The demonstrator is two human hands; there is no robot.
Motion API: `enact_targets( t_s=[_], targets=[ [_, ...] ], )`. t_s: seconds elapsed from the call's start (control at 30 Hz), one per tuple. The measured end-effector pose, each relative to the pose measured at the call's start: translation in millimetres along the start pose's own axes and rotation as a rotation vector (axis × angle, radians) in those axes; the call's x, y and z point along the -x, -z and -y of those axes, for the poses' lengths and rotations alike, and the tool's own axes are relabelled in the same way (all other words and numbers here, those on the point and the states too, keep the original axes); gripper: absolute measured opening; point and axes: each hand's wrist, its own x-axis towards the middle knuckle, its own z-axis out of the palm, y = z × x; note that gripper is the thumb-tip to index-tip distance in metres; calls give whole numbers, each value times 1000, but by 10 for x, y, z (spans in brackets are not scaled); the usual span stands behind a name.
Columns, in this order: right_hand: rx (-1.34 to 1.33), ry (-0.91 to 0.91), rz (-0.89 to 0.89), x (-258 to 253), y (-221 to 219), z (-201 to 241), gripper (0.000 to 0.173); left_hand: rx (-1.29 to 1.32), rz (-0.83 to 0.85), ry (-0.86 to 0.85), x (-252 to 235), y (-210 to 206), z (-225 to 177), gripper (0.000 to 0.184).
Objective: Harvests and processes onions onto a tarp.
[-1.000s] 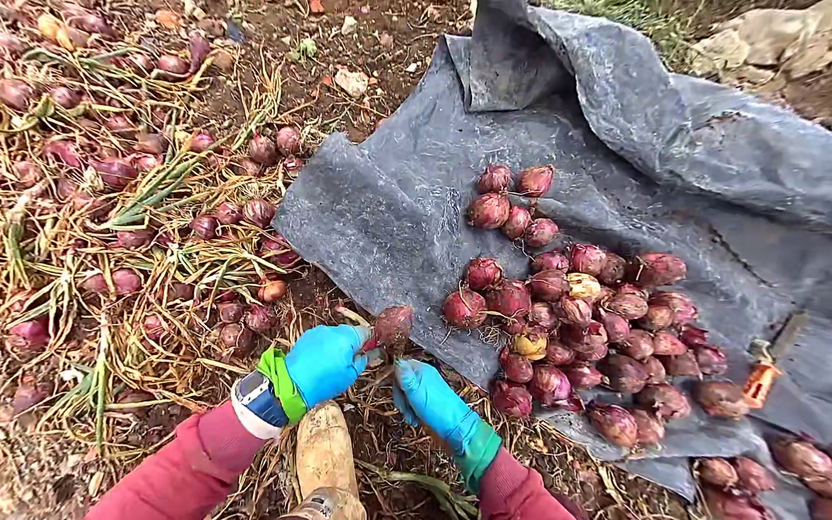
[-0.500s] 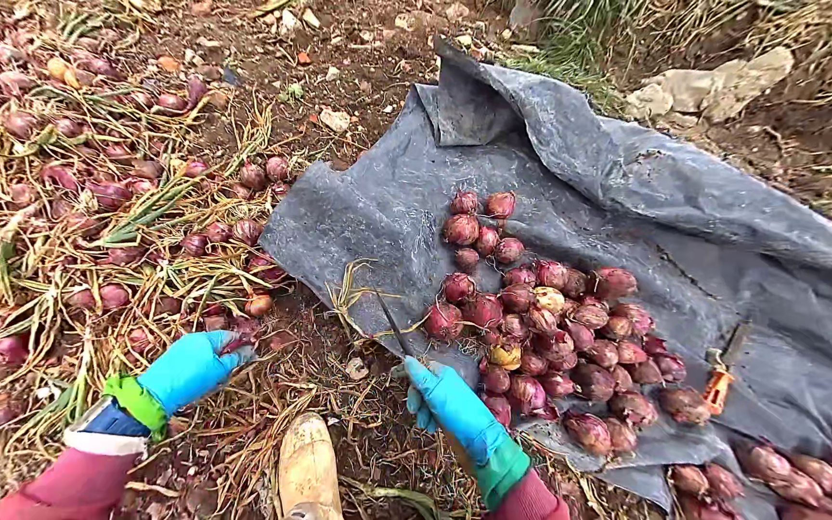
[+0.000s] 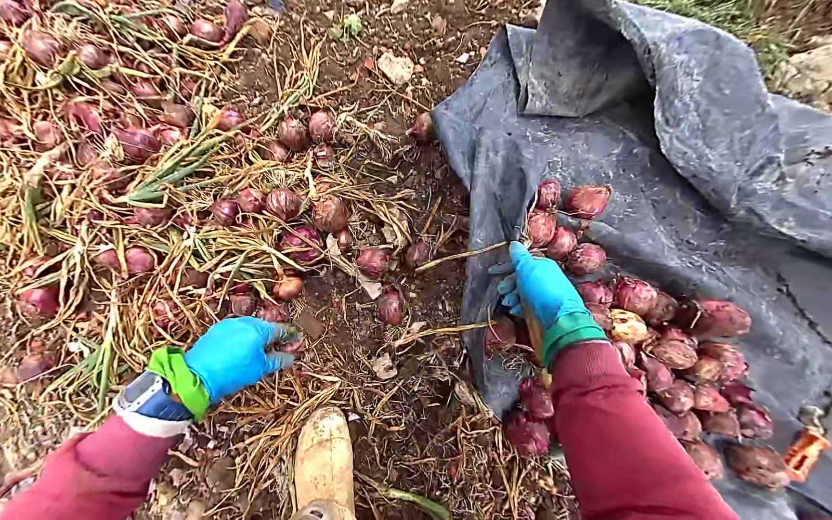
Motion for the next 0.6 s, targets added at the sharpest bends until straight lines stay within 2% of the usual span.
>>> enact_targets(
  t_s=[0.1,0.17,0.23,0.3,0.37,0.47,0.53,0.6],
  targets=[
    [-81,-42,-76,-111,217,-200,81,23,-128,-321,-688,-56,-607,22],
    [-148,-16,-61,70,184,-251,81,-53,-180,-507,-1196,-218,-1008,27],
    [-236,12,-12,313,93,-321,80,-206,-103,-507,-1632,-376,-1306,42],
    [-314,33,48,546,-38,-458,80,-283,25,-359,-1869,-443,-1499,60],
    [-412,44,141,764,-219,-735,78,-280,82,-258,-1888,-430,-1562,63],
    [-609,101,265,1174,-552,-1262,73,-238,38,-275,-1823,-516,-1334,75],
    [-726,122,289,1413,-808,-1602,71,-85,17,-287,-1585,-594,-1155,81],
    [-776,91,332,1606,-1037,-1857,76,117,19,-268,-1167,-642,-1076,83]
  ],
)
